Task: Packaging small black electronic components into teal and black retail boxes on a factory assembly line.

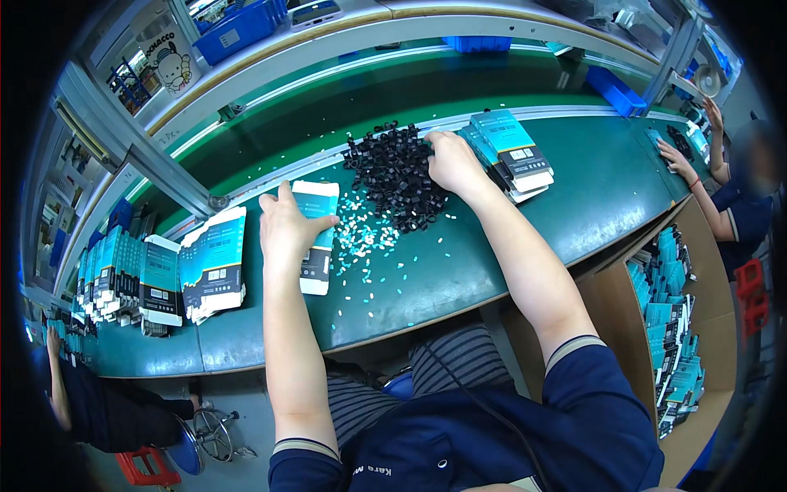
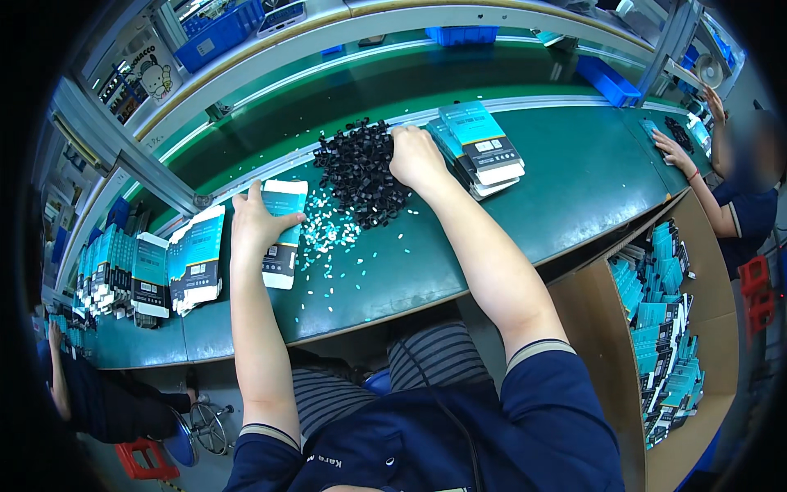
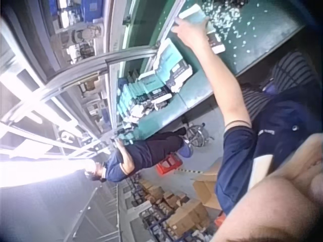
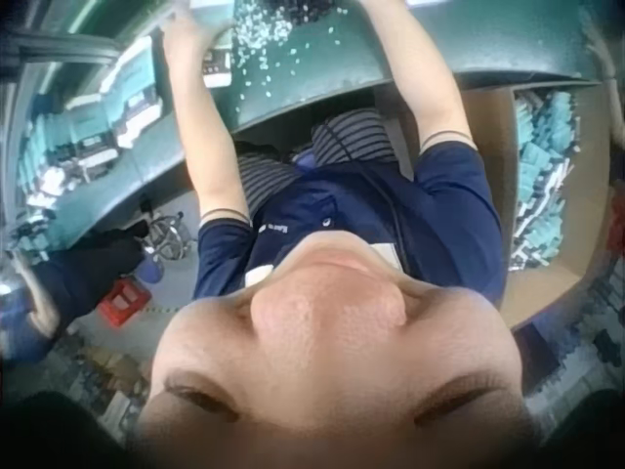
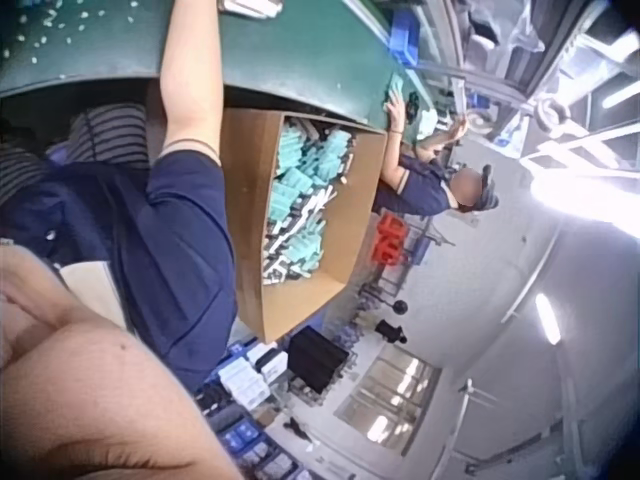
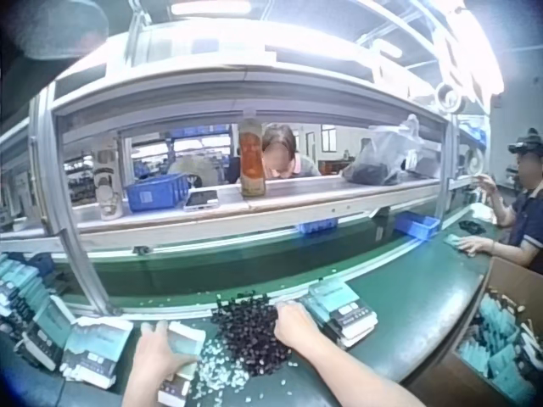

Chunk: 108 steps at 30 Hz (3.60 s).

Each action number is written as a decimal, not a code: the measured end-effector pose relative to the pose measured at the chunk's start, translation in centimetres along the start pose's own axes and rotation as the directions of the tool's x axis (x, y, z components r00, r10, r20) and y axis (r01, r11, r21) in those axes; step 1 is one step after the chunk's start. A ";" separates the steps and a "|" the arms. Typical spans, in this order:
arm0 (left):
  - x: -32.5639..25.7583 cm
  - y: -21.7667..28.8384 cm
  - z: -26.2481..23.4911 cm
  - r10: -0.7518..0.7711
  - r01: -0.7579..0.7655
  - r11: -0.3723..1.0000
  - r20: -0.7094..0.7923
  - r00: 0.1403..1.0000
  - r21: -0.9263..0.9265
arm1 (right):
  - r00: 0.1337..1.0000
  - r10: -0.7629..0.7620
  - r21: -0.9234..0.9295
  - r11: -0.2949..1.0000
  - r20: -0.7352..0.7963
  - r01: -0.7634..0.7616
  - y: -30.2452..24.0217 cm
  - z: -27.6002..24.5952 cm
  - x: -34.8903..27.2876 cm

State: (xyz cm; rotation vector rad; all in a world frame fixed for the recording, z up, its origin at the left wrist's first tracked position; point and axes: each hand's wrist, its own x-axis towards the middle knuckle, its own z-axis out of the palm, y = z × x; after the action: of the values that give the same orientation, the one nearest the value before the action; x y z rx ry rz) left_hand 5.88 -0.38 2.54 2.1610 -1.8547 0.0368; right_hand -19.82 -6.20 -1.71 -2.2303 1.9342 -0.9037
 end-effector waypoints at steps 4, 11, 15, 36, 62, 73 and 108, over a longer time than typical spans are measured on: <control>1.4 -0.7 1.5 0.031 -0.006 0.963 0.090 0.995 -0.268 | 0.997 -0.049 0.107 0.993 -0.059 0.055 1.6 0.3 1.2; 1.6 0.3 0.4 0.130 0.176 0.339 0.232 0.964 -0.924 | 0.989 -0.027 0.133 0.990 -0.147 0.046 1.0 0.0 1.4; 2.0 -0.1 0.8 0.160 0.235 -0.036 0.226 0.961 -0.971 | 0.977 -0.055 0.207 0.973 -0.208 0.099 0.5 -0.9 1.7; -2.1 5.4 1.6 0.299 0.295 -0.240 0.218 0.929 -0.925 | 0.983 -0.117 0.931 0.354 0.144 -0.094 -5.1 -4.0 -1.3; -2.7 5.2 2.1 0.427 0.198 -0.078 0.147 0.892 -0.977 | 0.981 -0.078 0.722 0.667 -0.177 0.184 -6.4 -2.0 -2.1; -2.2 5.1 0.7 0.442 0.427 -0.316 0.266 0.856 -0.848 | 0.897 -0.176 0.901 -0.087 0.406 -0.425 -4.7 -3.0 -0.9; -0.3 3.7 4.6 0.391 0.157 0.158 0.207 0.897 -0.975 | 0.870 -0.230 0.844 -0.228 0.437 -0.485 -5.4 -1.7 -1.3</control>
State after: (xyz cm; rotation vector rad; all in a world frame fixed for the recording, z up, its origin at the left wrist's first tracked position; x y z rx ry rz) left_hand 1.41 -1.66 -1.19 1.0006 -1.4083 -1.3669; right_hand -15.88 -3.33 1.41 -0.8600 0.4531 -1.0596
